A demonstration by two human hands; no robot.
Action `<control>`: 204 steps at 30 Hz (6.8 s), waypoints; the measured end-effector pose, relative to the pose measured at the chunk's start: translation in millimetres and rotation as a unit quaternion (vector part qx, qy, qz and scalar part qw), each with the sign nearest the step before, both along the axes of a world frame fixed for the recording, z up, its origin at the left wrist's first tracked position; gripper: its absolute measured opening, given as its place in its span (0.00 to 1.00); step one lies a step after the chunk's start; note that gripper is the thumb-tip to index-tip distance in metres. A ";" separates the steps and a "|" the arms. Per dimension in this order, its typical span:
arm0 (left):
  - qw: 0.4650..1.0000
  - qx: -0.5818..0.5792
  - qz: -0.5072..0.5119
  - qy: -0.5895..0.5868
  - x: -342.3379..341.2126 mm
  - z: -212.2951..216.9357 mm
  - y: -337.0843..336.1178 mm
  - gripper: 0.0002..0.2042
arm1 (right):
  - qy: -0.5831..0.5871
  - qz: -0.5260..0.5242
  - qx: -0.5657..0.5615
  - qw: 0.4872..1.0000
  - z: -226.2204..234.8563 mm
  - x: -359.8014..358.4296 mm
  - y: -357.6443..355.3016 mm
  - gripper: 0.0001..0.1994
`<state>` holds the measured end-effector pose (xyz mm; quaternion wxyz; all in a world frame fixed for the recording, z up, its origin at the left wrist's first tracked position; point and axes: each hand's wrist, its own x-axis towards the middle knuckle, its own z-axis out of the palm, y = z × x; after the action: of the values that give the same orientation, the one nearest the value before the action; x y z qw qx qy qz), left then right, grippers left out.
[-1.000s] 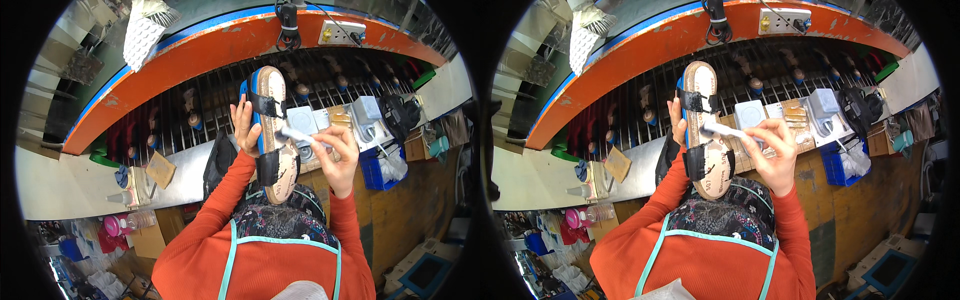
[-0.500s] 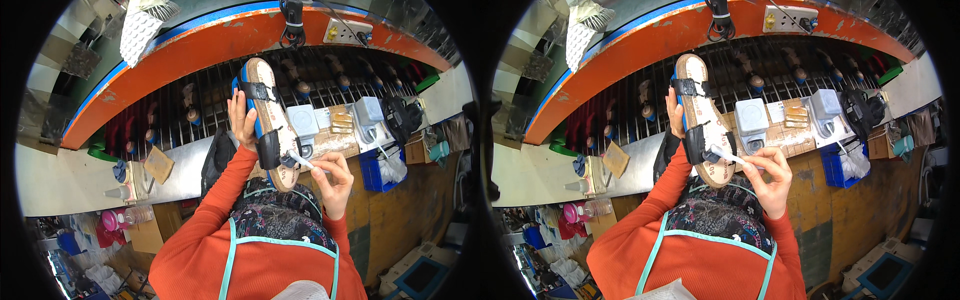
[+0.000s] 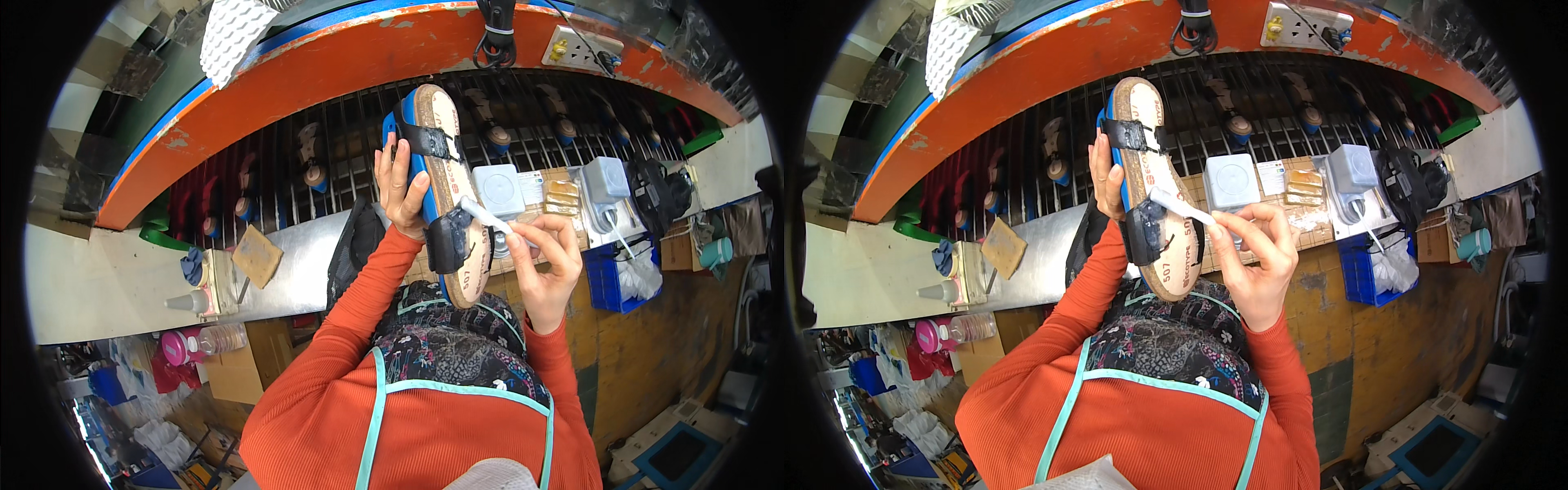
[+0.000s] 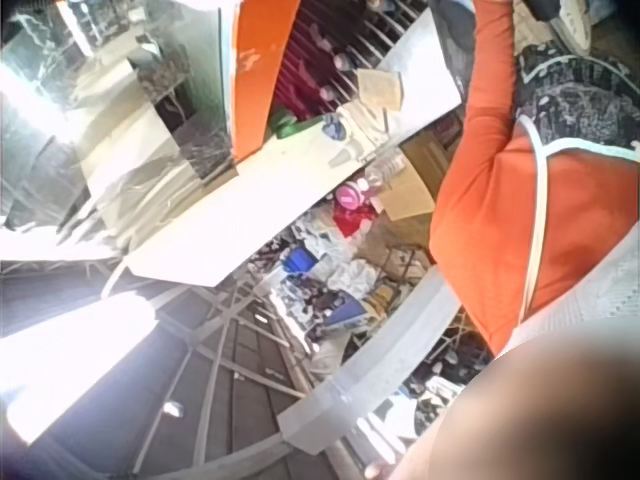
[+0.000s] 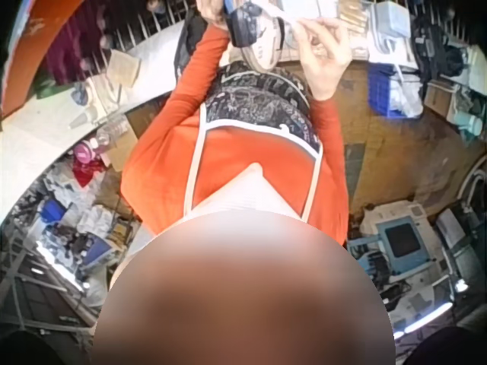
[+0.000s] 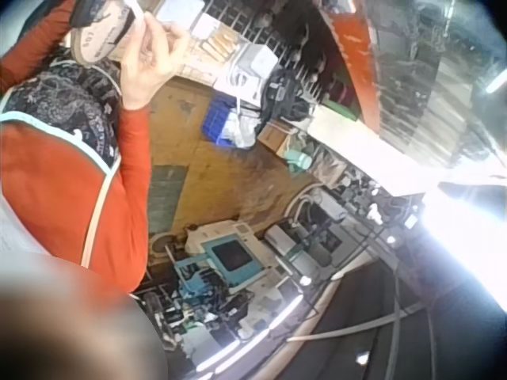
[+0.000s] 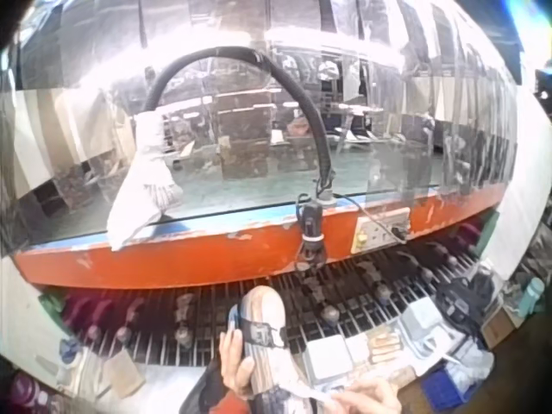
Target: The person holds a blue and black sandal and repeatedly applies a white substance from a small tube to the sole and strap areas. The person rotates the sandal to access different sections while continuing to apply the substance.
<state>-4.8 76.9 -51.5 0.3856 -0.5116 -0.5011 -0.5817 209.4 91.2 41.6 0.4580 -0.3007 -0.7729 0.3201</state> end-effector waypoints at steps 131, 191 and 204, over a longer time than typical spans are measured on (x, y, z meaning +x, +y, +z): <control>0.339 -0.581 -0.606 -0.426 16.8 27.0 -44.8 0.42 | -0.008 0.361 -0.009 0.932 -2.1 -30.3 123.9 0.08; 0.631 -0.361 -0.435 -0.531 40.1 40.3 -46.2 0.27 | 0.070 -0.042 -0.013 0.997 -34.6 6.6 21.9 0.08; 0.731 -0.356 -0.352 -0.464 38.0 30.2 -48.9 0.22 | 0.054 -0.057 -0.010 0.997 -25.2 -8.9 41.3 0.07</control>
<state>33.2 28.0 -21.3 -0.3377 -0.4179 -0.5717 -0.6201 200.5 132.5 16.4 0.5139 -0.3315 -0.7248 0.3172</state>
